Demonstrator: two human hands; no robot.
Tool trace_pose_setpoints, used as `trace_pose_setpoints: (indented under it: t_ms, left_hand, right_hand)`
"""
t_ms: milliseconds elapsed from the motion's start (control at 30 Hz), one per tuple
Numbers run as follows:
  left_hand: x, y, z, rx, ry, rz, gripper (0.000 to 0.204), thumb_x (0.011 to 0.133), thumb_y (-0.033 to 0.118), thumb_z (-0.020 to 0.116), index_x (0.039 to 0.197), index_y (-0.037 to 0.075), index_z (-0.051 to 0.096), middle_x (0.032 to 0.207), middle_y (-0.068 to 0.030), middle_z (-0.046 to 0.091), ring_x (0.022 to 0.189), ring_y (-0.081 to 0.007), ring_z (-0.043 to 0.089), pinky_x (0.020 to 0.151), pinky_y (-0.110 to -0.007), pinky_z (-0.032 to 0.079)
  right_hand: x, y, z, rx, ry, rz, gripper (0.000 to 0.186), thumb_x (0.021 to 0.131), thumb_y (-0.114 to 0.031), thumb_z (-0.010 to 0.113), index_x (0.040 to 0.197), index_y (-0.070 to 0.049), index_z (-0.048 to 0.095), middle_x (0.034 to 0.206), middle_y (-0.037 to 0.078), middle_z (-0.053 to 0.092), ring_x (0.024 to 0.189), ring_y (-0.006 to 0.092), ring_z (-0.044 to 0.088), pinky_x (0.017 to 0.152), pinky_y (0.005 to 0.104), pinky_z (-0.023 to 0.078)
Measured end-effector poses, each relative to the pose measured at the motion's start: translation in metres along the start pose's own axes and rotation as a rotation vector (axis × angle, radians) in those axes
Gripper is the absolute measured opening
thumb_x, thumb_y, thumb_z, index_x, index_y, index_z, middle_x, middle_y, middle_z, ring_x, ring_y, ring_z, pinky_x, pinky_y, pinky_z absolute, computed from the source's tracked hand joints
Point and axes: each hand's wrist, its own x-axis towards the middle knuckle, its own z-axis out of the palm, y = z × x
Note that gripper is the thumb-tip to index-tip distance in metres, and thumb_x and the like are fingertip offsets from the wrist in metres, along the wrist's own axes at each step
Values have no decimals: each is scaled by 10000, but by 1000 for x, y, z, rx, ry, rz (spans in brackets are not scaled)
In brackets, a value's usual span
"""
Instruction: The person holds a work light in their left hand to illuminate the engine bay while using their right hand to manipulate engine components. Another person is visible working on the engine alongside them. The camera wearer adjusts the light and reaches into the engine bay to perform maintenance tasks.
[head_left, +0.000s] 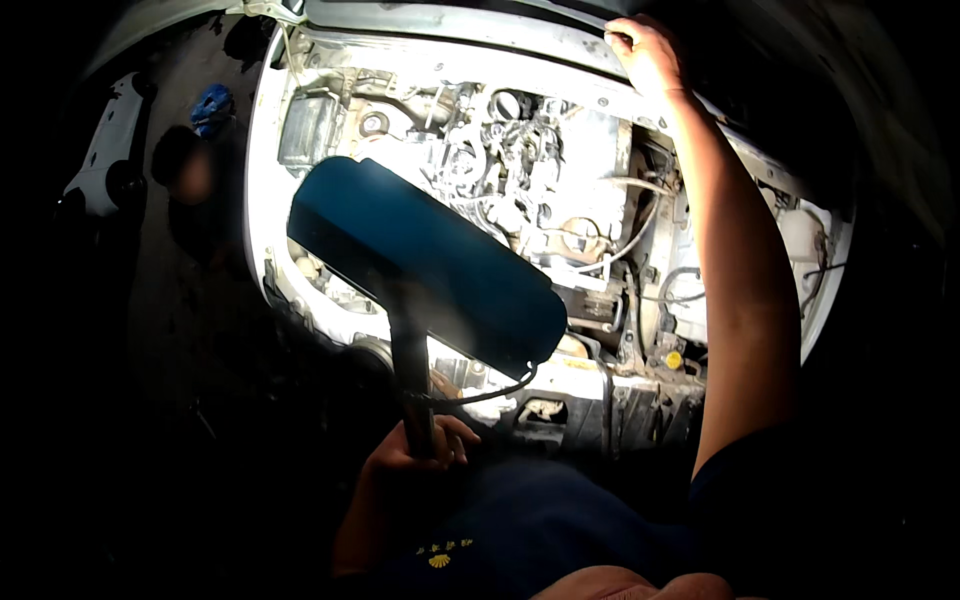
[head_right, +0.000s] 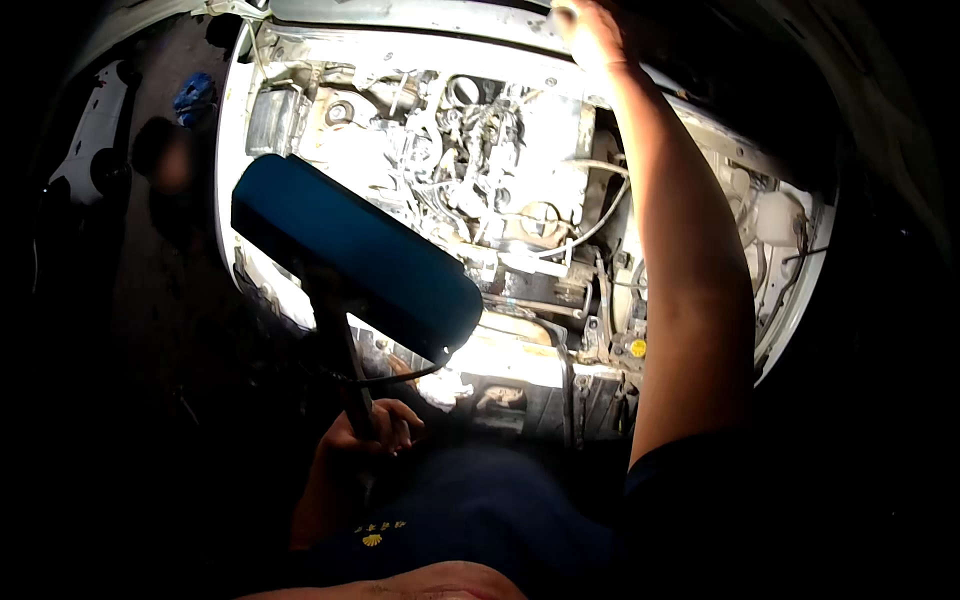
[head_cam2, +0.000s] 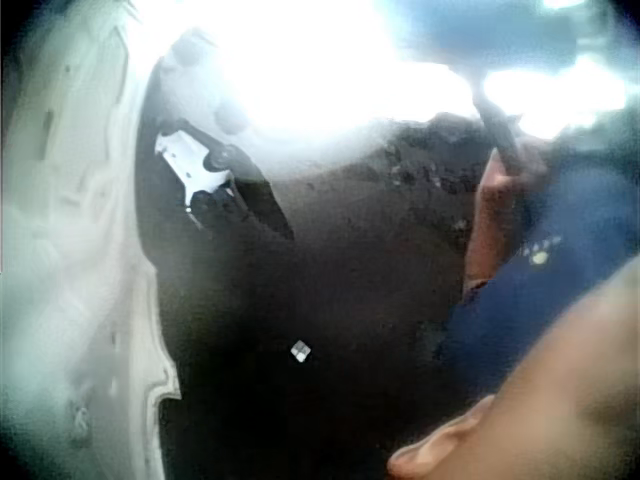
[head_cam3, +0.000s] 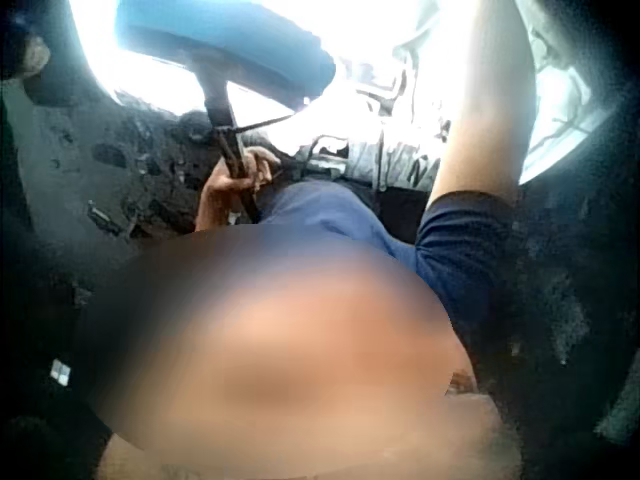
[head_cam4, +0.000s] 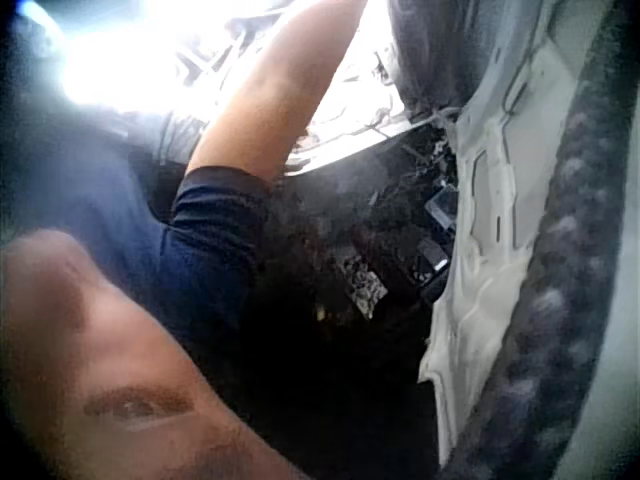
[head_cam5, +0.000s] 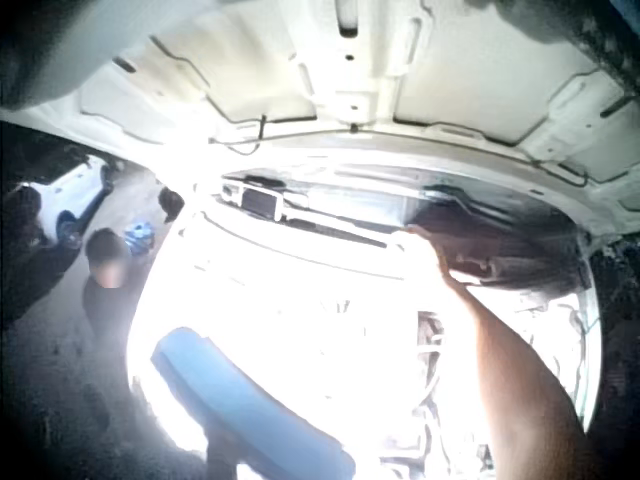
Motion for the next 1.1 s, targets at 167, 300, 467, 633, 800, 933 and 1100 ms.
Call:
trace_pose_setpoints:
  t_ms: [167, 300, 467, 633, 800, 933, 1100]
  left_hand:
    - [1, -1, -9, -13, 24, -55, 206, 789, 127, 845, 779, 6, 678, 1259, -287, 673, 968, -266, 732, 852, -389, 595]
    - [6, 10, -2, -48, 86, -125, 224, 766, 131, 872, 792, 8, 687, 1230, -248, 691, 973, -250, 718, 838, -372, 593]
    - [16, 15, 1, 10, 65, -155, 212, 751, 110, 869, 791, 10, 686, 1227, -225, 699, 979, -232, 707, 852, -369, 580]
    - [8, 10, 8, 9, 72, -169, 215, 772, 147, 871, 794, 44, 683, 1252, -204, 690, 982, -226, 703, 893, -366, 564]
    - [1, 9, 13, -5, 120, -169, 246, 762, 150, 880, 781, 30, 667, 1235, -212, 687, 963, -220, 699, 869, -362, 568]
    - [11, 12, 16, 44, 60, -114, 258, 808, 196, 830, 738, 17, 658, 1182, -230, 685, 921, -233, 685, 812, -357, 560]
    - [-5, 4, 24, 78, 98, -89, 266, 766, 191, 863, 794, 5, 674, 989, -182, 703, 773, -180, 673, 709, -323, 549]
  right_hand:
    - [9, -16, 19, 95, -4, -42, 262, 982, -309, 734, 1158, -116, 760, 1093, 136, 765, 1034, 318, 723, 925, 379, 555]
    - [18, -23, 21, 139, -95, 48, 247, 973, -291, 746, 1149, -117, 762, 1093, 117, 768, 1029, 287, 726, 929, 344, 550]
    - [39, -31, 41, 389, -108, 106, 214, 955, -258, 757, 1114, -116, 777, 1014, 95, 782, 909, 202, 728, 831, 345, 568]
    - [47, -41, 69, 340, -34, -66, 202, 991, -165, 737, 1177, -89, 760, 936, -6, 769, 761, 65, 625, 706, 260, 544]
    - [41, -36, 65, 565, -119, 98, 271, 1012, -82, 667, 1280, -79, 709, 980, 39, 740, 815, 97, 687, 745, 249, 575]
    - [39, -18, 54, 936, 43, 163, 196, 1000, 9, 610, 1175, -8, 697, 1083, 55, 724, 918, 118, 706, 848, 292, 613]
    - [-97, -94, 22, 1095, 235, 263, 255, 1019, -53, 665, 1273, -48, 644, 1107, 55, 715, 1038, 115, 664, 946, 256, 519]
